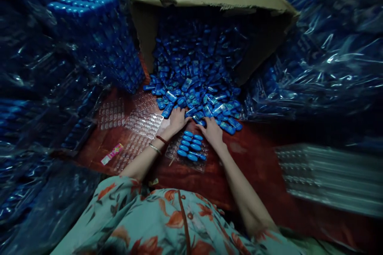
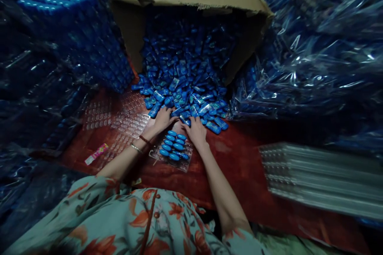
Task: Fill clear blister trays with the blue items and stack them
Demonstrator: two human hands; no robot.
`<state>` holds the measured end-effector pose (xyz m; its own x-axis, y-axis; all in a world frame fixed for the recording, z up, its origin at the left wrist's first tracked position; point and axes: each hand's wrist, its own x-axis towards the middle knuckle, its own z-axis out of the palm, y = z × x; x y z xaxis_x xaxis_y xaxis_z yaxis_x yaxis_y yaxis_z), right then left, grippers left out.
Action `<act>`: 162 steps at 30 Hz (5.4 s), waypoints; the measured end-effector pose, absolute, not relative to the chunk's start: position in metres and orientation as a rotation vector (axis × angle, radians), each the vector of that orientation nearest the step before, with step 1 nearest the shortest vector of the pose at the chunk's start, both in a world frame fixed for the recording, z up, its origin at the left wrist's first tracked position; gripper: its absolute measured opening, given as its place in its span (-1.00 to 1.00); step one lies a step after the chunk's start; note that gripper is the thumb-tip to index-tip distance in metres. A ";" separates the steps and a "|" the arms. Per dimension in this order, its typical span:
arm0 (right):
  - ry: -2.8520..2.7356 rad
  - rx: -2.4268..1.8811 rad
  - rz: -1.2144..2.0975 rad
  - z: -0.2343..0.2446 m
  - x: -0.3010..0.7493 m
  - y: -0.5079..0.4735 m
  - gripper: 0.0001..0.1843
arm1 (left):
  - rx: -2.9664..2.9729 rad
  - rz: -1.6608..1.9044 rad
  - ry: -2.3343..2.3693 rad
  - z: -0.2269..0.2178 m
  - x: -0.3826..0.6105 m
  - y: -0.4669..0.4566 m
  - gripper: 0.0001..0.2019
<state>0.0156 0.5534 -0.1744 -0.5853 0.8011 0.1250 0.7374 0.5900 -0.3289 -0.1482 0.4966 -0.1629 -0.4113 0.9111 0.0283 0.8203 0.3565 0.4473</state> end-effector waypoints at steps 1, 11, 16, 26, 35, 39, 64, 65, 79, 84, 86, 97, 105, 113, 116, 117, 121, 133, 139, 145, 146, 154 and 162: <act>-2.623 -1.274 0.338 -0.176 0.010 0.558 -0.57 | 1.569 0.578 2.377 -0.165 -0.148 0.502 -0.64; -2.355 -1.147 0.730 -0.188 0.100 0.515 -0.63 | 0.997 1.161 1.934 -0.169 -0.160 0.367 -0.62; -2.325 -1.345 0.478 -0.184 0.126 0.479 -0.59 | 0.921 0.890 2.076 -0.162 -0.129 0.295 -0.65; -2.384 -0.940 0.781 -0.190 0.101 0.442 -0.68 | 1.700 0.553 2.304 -0.160 -0.106 0.305 -0.73; -2.639 -0.802 0.473 -0.167 0.086 0.468 -0.67 | 1.950 0.191 2.126 -0.152 -0.090 0.327 -0.71; -2.899 -0.624 0.304 -0.153 0.076 0.480 -0.62 | 1.876 0.268 2.135 -0.155 -0.086 0.327 -0.65; -2.273 -1.596 0.556 -0.170 0.136 0.477 -0.52 | 2.332 1.233 1.915 -0.172 -0.094 0.289 -0.76; -2.339 -1.687 0.495 -0.173 0.135 0.474 -0.49 | 2.342 1.207 1.925 -0.175 -0.094 0.291 -0.76; -2.363 -1.427 0.616 -0.184 0.141 0.457 -0.49 | 1.172 1.302 2.067 -0.172 -0.090 0.299 -0.87; -2.373 -1.341 0.703 -0.174 0.151 0.440 -0.51 | 1.447 1.191 2.058 -0.172 -0.086 0.296 -0.80; -2.361 -1.337 0.746 -0.171 0.149 0.435 -0.51 | 1.632 1.097 2.065 -0.173 -0.086 0.295 -0.74; -2.383 -1.086 0.923 -0.170 0.113 0.438 -0.65 | 1.463 1.180 1.983 -0.161 -0.085 0.317 -0.82; -3.001 -0.937 0.265 -0.160 0.097 0.431 -0.71 | 1.450 1.217 2.087 -0.160 -0.075 0.307 -0.74; -3.220 -0.736 -0.051 -0.129 0.063 0.432 -0.77 | 2.080 0.945 1.891 -0.165 -0.087 0.312 -0.61; -3.223 -0.668 -0.032 -0.134 0.063 0.437 -0.76 | 2.203 0.829 1.830 -0.164 -0.091 0.319 -0.64; -3.206 -0.652 -0.009 -0.138 0.065 0.438 -0.75 | 2.233 0.787 1.814 -0.163 -0.092 0.321 -0.64; -3.018 -0.548 0.133 -0.164 0.079 0.442 -0.67 | 2.313 0.572 1.782 -0.158 -0.089 0.333 -0.66; -2.479 -0.835 0.415 -0.182 0.092 0.490 -0.64 | 2.010 1.178 2.010 -0.176 -0.129 0.359 -0.60; -2.799 -1.000 0.304 -0.157 0.023 0.562 -0.67 | 1.452 0.649 2.693 -0.169 -0.177 0.445 -0.67; -3.110 -1.026 0.347 -0.149 -0.001 0.577 -0.49 | 1.424 0.197 2.750 -0.164 -0.190 0.467 -0.76; -3.087 -1.036 0.358 -0.151 0.005 0.577 -0.50 | 1.461 0.204 2.728 -0.165 -0.190 0.465 -0.76; -2.238 -1.150 0.704 -0.176 0.083 0.552 -0.58 | 1.645 0.960 2.353 -0.163 -0.183 0.417 -0.75; -2.243 -0.927 0.896 -0.182 0.079 0.528 -0.68 | 1.438 1.157 2.142 -0.157 -0.171 0.384 -0.81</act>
